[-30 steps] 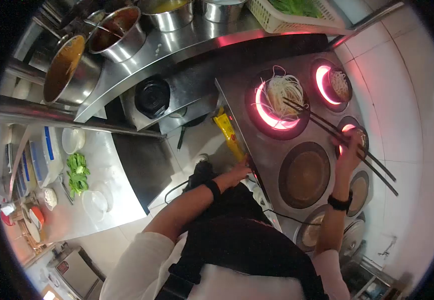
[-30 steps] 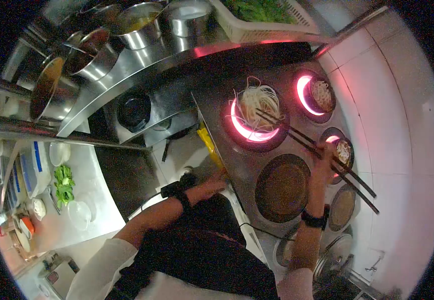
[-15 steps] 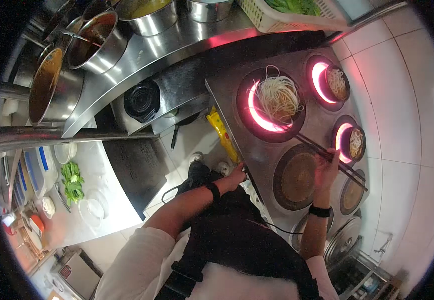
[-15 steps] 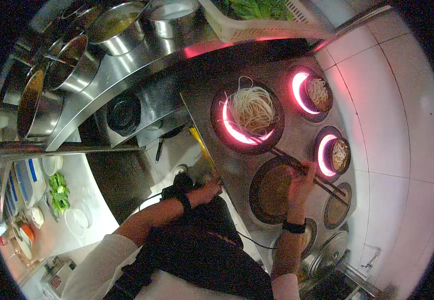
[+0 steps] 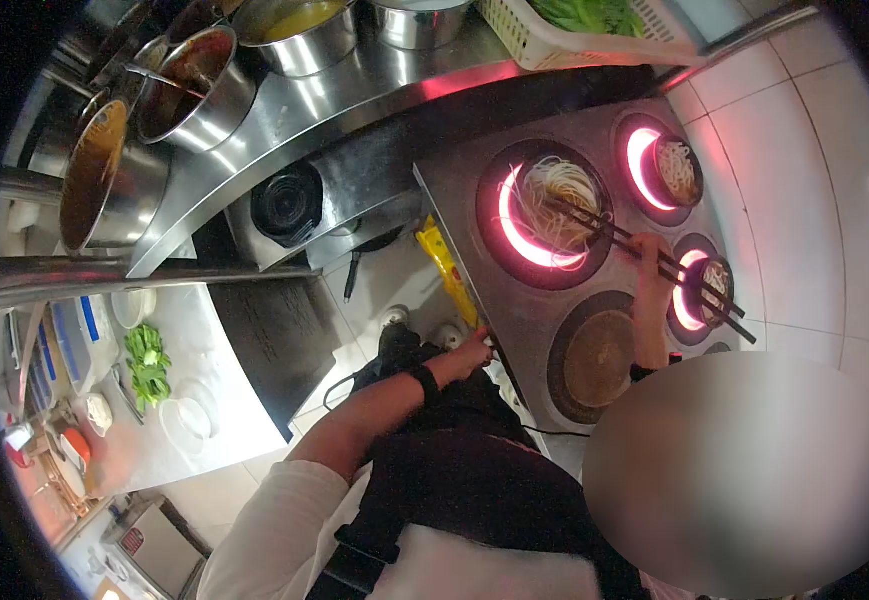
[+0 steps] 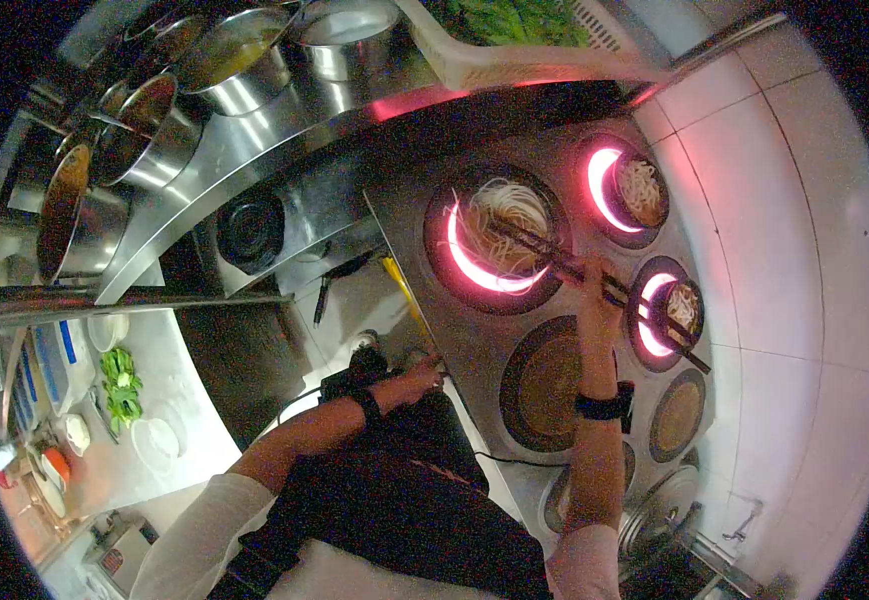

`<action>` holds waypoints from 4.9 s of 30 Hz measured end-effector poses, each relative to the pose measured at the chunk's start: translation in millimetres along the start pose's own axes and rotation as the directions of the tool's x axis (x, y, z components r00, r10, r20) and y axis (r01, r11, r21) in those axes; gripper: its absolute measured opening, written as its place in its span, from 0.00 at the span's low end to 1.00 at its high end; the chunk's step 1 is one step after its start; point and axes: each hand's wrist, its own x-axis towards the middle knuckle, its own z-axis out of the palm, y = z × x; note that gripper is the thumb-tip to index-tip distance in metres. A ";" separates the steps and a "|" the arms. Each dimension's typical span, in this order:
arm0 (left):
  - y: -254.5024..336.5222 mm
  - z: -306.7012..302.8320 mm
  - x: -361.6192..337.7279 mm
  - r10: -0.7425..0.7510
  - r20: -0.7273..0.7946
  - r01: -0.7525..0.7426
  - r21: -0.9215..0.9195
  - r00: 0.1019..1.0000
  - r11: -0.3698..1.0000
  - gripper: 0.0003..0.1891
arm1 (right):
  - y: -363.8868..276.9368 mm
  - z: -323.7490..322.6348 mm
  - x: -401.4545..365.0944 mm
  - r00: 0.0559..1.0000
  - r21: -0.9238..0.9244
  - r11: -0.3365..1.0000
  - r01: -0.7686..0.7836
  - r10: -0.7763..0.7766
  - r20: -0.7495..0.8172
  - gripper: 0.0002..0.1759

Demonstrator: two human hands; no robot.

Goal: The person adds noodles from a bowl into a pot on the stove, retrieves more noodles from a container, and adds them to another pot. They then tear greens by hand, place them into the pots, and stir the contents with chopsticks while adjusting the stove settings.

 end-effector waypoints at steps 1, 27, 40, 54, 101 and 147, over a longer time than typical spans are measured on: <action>-8.3 -1.5 5.1 0.023 0.007 -0.023 -0.019 1.000 1.000 0.32 | -4.6 2.3 1.3 0.999 -0.092 0.996 0.003 0.001 0.044 0.16; -10.1 -64.5 -14.9 0.029 -0.078 -0.058 -0.402 0.997 0.914 0.26 | -25.2 -15.6 12.2 0.968 0.195 0.975 0.106 -0.057 -0.244 0.11; 51.9 -78.2 -115.3 0.550 0.067 -0.546 0.265 0.833 0.795 0.17 | -72.5 46.3 50.9 0.964 -0.480 0.874 0.074 0.062 0.260 0.13; 74.8 -57.6 -178.1 0.429 -0.172 -0.434 0.009 0.887 0.901 0.16 | -38.6 12.9 3.6 0.996 -0.108 0.994 0.024 -0.033 -0.079 0.17; 62.3 -55.9 -164.8 0.291 -0.152 -0.320 -0.225 0.945 0.920 0.15 | -61.5 -33.0 -6.8 0.993 -0.217 0.970 -0.110 0.096 -0.075 0.18; 78.1 -44.3 -185.8 0.211 -0.301 -0.321 -0.385 0.930 0.865 0.14 | -35.1 -14.3 1.0 0.998 -0.229 0.972 0.046 -0.054 -0.026 0.14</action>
